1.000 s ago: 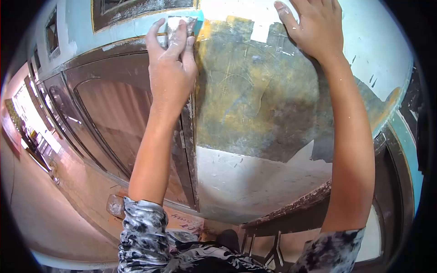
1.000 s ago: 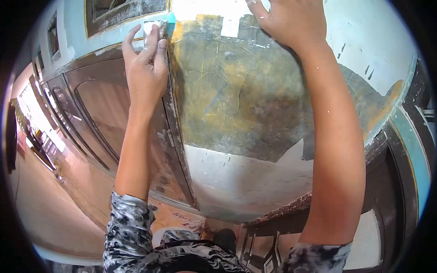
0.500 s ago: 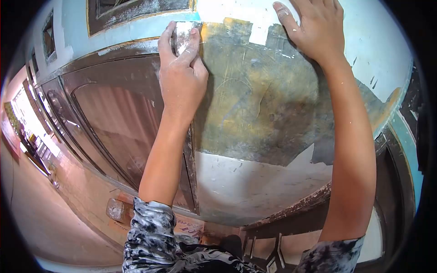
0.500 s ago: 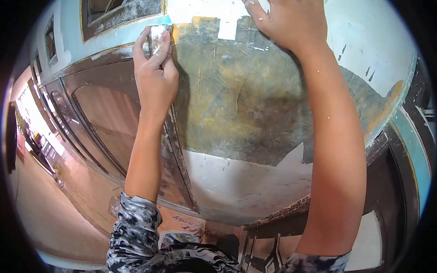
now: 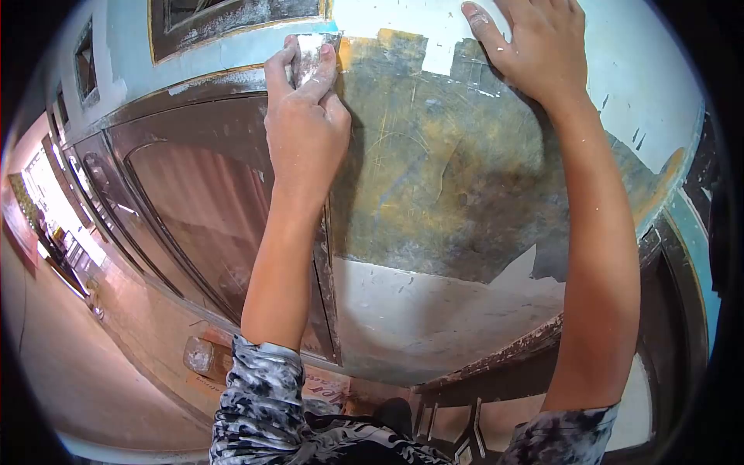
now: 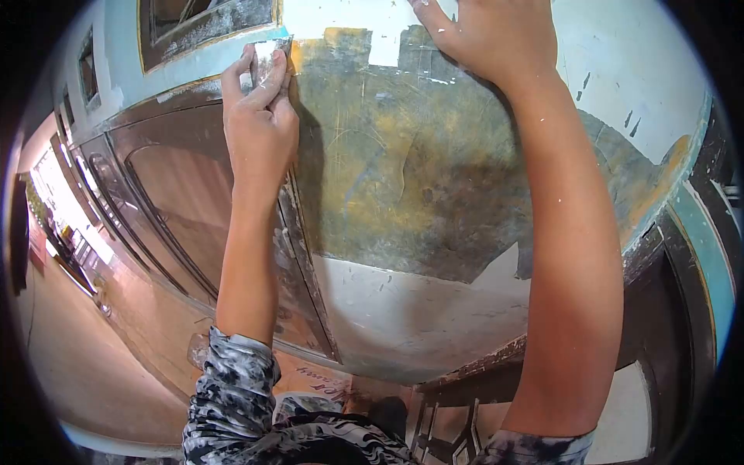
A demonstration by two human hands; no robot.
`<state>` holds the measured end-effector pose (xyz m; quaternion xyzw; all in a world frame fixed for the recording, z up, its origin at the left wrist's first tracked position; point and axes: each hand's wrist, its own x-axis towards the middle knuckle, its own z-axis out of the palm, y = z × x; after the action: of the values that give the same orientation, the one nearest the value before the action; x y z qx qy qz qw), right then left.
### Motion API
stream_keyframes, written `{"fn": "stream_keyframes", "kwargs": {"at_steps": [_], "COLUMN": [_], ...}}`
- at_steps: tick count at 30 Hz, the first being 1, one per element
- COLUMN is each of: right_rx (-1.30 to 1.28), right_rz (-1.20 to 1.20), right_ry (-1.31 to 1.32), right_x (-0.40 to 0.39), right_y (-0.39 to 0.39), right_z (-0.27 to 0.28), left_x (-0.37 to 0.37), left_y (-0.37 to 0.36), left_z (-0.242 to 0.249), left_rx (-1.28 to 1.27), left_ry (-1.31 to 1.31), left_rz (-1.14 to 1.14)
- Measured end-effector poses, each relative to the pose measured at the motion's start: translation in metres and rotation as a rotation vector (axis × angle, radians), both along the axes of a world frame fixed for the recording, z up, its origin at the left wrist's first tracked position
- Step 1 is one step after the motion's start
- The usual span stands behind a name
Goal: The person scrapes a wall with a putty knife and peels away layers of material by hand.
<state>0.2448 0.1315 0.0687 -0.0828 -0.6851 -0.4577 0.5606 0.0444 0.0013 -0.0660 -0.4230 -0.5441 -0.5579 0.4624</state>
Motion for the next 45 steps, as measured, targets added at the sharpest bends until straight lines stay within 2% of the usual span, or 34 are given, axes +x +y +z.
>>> {"fn": "stream_keyframes", "kwargs": {"at_steps": [23, 35, 41, 45], "right_rx": [-0.008, -0.013, 0.009, -0.009], "right_rz": [0.012, 0.021, 0.047, 0.018], "right_ry": [0.005, 0.001, 0.019, 0.005], "right_x": [0.001, 0.002, 0.0, 0.002], "right_y": [0.0, -0.002, 0.001, -0.002], "right_z": [-0.001, 0.0, -0.001, -0.001], "left_x": [0.006, -0.002, -0.013, -0.008], "left_y": [-0.006, -0.003, 0.0, -0.002], "left_z": [0.014, 0.015, 0.02, 0.023], "left_rx": [-0.018, -0.012, 0.035, 0.012], "left_ry": [-0.087, -0.036, 0.071, 0.026], "left_rz": [-0.006, 0.033, 0.126, 0.073]}}
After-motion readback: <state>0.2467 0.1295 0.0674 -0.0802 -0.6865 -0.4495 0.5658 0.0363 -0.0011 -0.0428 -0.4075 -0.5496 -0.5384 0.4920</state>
